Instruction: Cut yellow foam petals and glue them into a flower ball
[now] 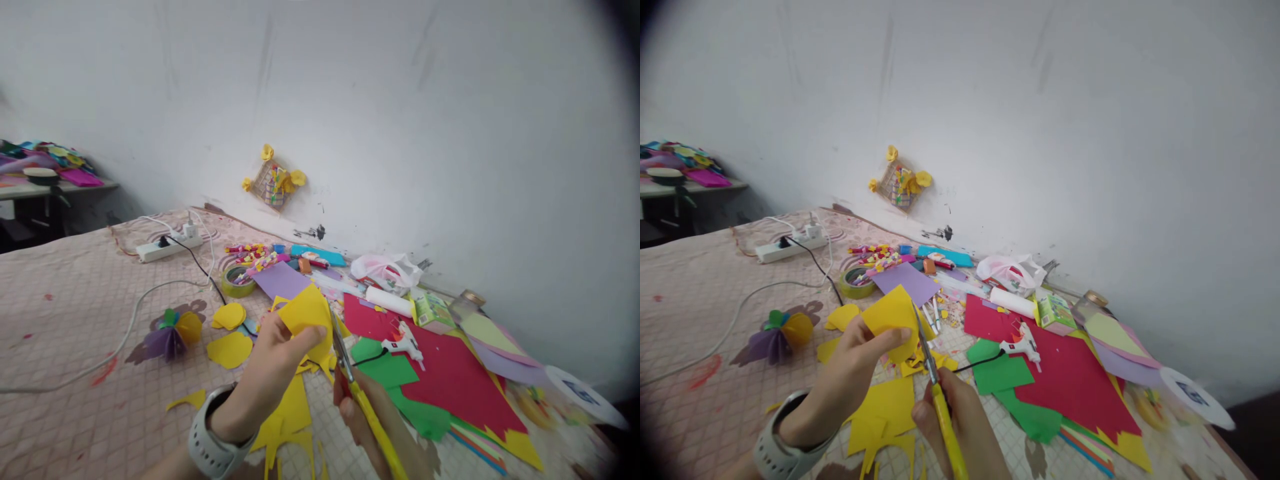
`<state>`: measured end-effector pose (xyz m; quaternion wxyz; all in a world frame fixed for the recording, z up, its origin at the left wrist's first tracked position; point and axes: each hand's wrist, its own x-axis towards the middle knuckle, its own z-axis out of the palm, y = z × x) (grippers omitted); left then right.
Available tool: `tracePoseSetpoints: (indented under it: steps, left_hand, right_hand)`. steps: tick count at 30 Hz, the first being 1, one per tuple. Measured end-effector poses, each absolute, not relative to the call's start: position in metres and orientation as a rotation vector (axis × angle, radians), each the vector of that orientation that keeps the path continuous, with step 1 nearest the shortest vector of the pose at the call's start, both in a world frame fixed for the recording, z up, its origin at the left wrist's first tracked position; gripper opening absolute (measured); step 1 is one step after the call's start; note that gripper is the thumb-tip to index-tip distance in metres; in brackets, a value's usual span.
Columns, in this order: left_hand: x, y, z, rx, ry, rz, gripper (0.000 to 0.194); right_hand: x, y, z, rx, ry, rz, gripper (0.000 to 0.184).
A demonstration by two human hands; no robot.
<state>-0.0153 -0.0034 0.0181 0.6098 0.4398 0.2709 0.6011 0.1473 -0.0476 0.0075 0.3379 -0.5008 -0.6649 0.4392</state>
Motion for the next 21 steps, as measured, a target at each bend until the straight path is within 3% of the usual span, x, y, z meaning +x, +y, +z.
tracePoseSetpoints:
  steps: [21]
  left_hand:
    - [-0.0171, -0.0042, 0.0232, 1.041, 0.620, 1.368, 0.010]
  right_hand:
    - [0.1381, -0.0559, 0.0109, -1.379, -1.679, 0.923, 0.054]
